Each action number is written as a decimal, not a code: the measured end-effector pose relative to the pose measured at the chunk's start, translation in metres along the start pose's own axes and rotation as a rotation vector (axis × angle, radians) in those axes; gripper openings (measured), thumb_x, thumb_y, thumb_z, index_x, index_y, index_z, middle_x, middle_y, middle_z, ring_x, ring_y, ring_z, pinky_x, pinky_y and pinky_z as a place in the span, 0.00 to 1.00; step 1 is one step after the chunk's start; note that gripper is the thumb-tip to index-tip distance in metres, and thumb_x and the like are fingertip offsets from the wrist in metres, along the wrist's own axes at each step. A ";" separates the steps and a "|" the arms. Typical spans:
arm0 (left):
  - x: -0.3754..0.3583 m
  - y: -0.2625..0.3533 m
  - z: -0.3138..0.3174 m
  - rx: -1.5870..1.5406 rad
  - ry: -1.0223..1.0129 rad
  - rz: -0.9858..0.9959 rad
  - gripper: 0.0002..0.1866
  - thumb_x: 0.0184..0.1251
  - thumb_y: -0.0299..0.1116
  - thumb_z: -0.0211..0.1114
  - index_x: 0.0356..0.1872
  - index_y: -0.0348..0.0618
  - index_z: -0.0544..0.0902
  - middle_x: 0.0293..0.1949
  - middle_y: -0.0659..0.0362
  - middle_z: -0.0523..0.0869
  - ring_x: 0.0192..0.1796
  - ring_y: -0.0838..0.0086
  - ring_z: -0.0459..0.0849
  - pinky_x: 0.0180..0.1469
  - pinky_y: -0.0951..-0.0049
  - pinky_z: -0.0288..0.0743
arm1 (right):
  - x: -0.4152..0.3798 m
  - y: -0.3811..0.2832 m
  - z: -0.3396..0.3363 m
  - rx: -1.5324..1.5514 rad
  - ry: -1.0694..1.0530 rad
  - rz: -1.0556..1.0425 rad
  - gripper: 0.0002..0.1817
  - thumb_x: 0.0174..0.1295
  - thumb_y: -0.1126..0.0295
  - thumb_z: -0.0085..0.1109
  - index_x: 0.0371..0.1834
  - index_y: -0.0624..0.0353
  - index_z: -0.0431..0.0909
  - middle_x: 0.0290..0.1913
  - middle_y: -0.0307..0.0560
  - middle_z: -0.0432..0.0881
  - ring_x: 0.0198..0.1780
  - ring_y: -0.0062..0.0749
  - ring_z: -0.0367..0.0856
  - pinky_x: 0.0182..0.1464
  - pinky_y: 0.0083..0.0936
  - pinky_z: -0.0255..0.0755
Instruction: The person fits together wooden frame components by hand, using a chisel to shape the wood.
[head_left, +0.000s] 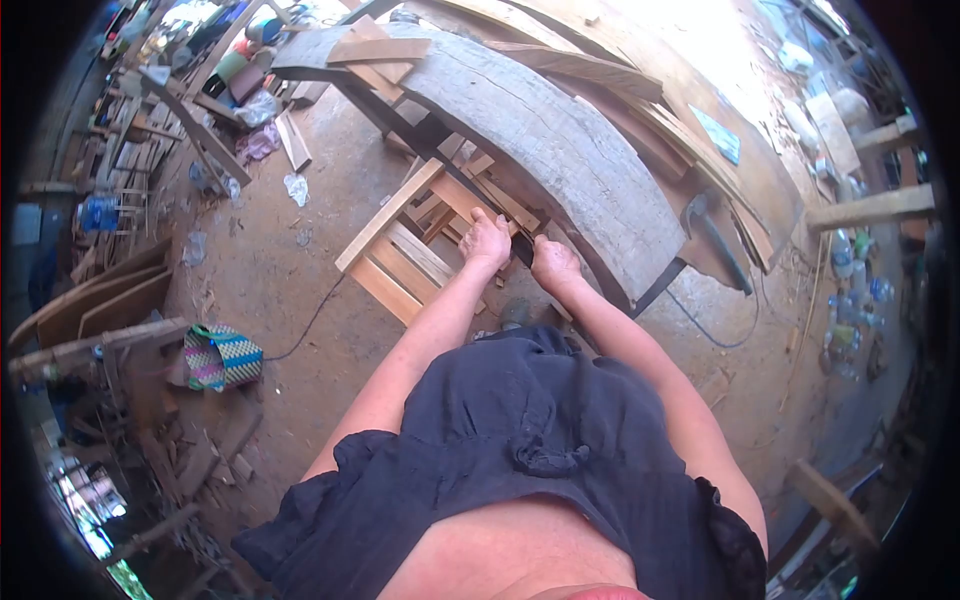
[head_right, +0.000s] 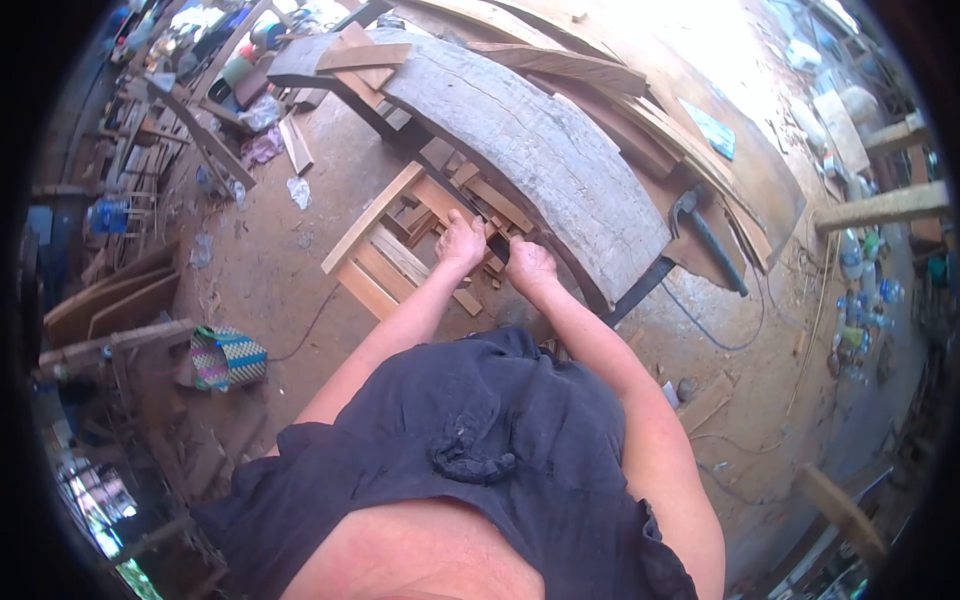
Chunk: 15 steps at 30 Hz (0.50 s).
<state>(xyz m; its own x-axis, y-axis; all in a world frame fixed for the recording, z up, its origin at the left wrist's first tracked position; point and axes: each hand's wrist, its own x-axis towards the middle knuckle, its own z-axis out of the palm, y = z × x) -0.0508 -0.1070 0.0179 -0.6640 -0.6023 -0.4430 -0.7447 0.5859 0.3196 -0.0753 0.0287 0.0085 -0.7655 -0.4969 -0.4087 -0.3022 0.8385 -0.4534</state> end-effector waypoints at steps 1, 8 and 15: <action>-0.002 0.001 0.002 -0.016 0.011 -0.021 0.25 0.67 0.50 0.47 0.49 0.35 0.59 0.39 0.39 0.82 0.45 0.49 0.82 0.50 0.55 0.72 | 0.000 0.000 -0.001 -0.017 -0.012 -0.015 0.09 0.54 0.73 0.48 0.37 0.63 0.74 0.35 0.64 0.81 0.41 0.55 0.81 0.45 0.45 0.74; 0.002 0.016 0.012 -0.064 0.086 -0.196 0.22 0.66 0.45 0.45 0.50 0.37 0.59 0.39 0.40 0.83 0.45 0.50 0.83 0.51 0.56 0.72 | 0.002 0.004 -0.010 -0.052 -0.039 -0.132 0.10 0.53 0.74 0.49 0.37 0.64 0.76 0.38 0.63 0.81 0.42 0.54 0.82 0.46 0.44 0.75; -0.001 0.022 0.015 -0.076 0.147 -0.211 0.21 0.64 0.44 0.45 0.50 0.38 0.58 0.40 0.39 0.83 0.45 0.49 0.82 0.51 0.55 0.73 | 0.010 0.012 -0.005 -0.040 -0.021 -0.161 0.11 0.53 0.72 0.52 0.37 0.66 0.76 0.38 0.63 0.82 0.42 0.50 0.83 0.44 0.40 0.77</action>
<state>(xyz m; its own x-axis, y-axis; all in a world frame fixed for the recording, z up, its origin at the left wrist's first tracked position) -0.0655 -0.0860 0.0127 -0.4924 -0.7823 -0.3815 -0.8667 0.4003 0.2978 -0.0889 0.0350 0.0030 -0.6936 -0.6298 -0.3497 -0.4427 0.7556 -0.4829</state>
